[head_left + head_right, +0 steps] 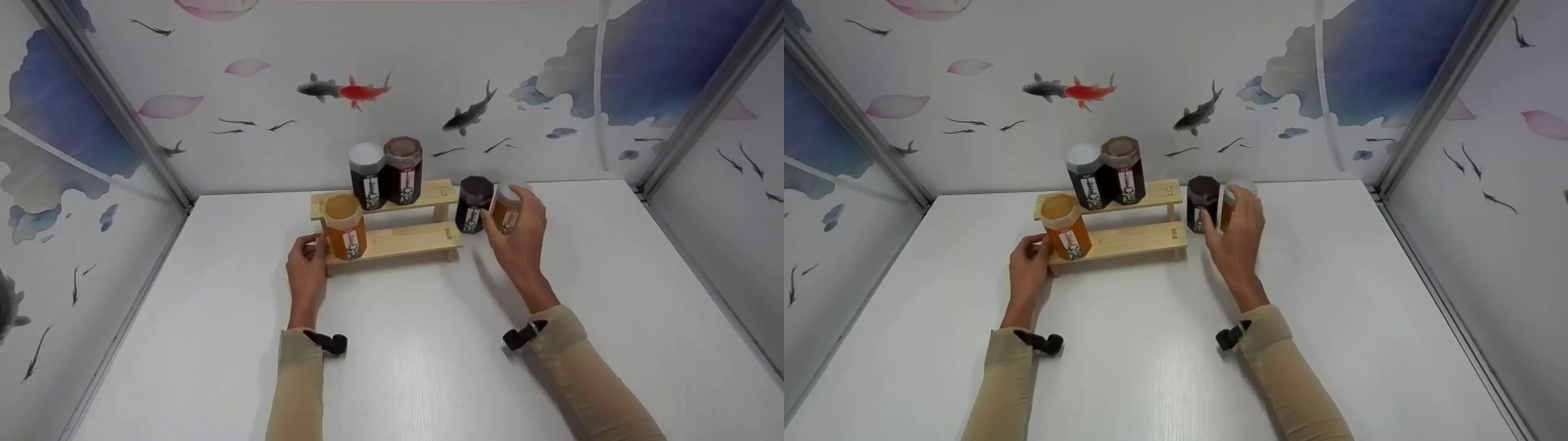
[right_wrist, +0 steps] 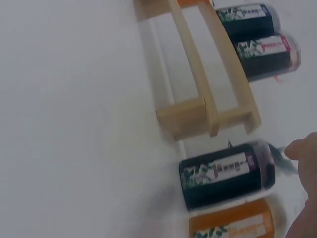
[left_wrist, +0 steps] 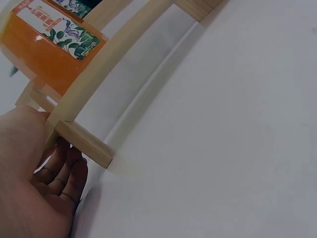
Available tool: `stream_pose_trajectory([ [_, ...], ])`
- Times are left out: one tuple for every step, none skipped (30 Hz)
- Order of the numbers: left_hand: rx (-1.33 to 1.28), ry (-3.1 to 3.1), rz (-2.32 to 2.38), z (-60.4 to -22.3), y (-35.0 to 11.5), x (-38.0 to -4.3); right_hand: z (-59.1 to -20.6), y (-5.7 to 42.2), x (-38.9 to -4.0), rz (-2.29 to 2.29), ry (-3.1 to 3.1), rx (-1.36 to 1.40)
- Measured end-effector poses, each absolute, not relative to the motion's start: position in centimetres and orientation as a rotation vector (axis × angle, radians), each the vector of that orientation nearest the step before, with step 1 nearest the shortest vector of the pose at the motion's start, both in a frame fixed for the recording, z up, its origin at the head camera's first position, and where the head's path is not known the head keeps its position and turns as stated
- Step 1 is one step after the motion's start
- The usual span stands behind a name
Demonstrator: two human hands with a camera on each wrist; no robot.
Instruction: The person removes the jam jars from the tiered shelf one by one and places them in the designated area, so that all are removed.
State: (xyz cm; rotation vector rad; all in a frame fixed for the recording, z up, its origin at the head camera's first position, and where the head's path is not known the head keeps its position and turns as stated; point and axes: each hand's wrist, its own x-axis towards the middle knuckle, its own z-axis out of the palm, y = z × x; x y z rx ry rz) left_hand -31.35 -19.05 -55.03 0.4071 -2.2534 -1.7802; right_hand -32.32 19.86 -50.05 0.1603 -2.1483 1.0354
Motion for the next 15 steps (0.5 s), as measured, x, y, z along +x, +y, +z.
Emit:
stream_pose_trajectory([
  [0.406,-2.254,-1.776,-55.0,-19.1,-31.4,-50.0,19.1,-32.2,1.045,-2.136,0.200],
  [0.406,-2.252,-1.775,-55.0,-19.1,-31.4,-49.9,18.3,-32.0,1.048,-2.133,0.237],
  [0.403,-2.251,-1.774,-55.1,-19.1,-31.4,-49.9,17.5,-31.9,1.070,-2.125,0.278],
  [0.402,-2.254,-1.769,-55.0,-19.1,-31.4,-50.0,16.7,-31.8,1.093,-2.130,0.314],
  [0.403,-2.255,-1.766,-55.1,-19.0,-31.4,-50.0,16.0,-31.6,1.116,-2.137,0.346],
  [0.400,-2.254,-1.762,-55.1,-19.0,-31.4,-50.1,15.2,-31.6,1.137,-2.144,0.375],
  [0.398,-2.252,-1.760,-55.1,-19.0,-31.4,-50.2,14.4,-31.5,1.171,-2.142,0.408],
  [0.395,-2.250,-1.759,-55.2,-19.0,-31.4,-50.3,13.6,-31.4,1.198,-2.149,0.435],
  [0.393,-2.247,-1.753,-55.2,-19.0,-31.4,-50.4,12.8,-31.3,1.231,-2.149,0.462],
  [0.392,-2.246,-1.749,-55.2,-19.0,-31.4,-50.5,12.0,-31.2,1.256,-2.156,0.484],
  [0.390,-2.243,-1.745,-55.2,-19.0,-31.3,-50.7,11.2,-31.1,1.290,-2.157,0.509],
  [0.387,-2.243,-1.741,-55.2,-19.0,-31.3,-50.8,10.4,-31.0,1.322,-2.159,0.530],
  [0.389,-2.245,-1.741,-55.2,-19.0,-31.3,-51.0,9.6,-30.9,1.353,-2.167,0.544],
  [0.391,-2.247,-1.742,-55.2,-19.0,-31.3,-51.2,8.8,-30.8,1.387,-2.171,0.560],
  [0.395,-2.248,-1.741,-55.2,-19.0,-31.3,-51.3,8.1,-30.6,1.421,-2.176,0.573],
])
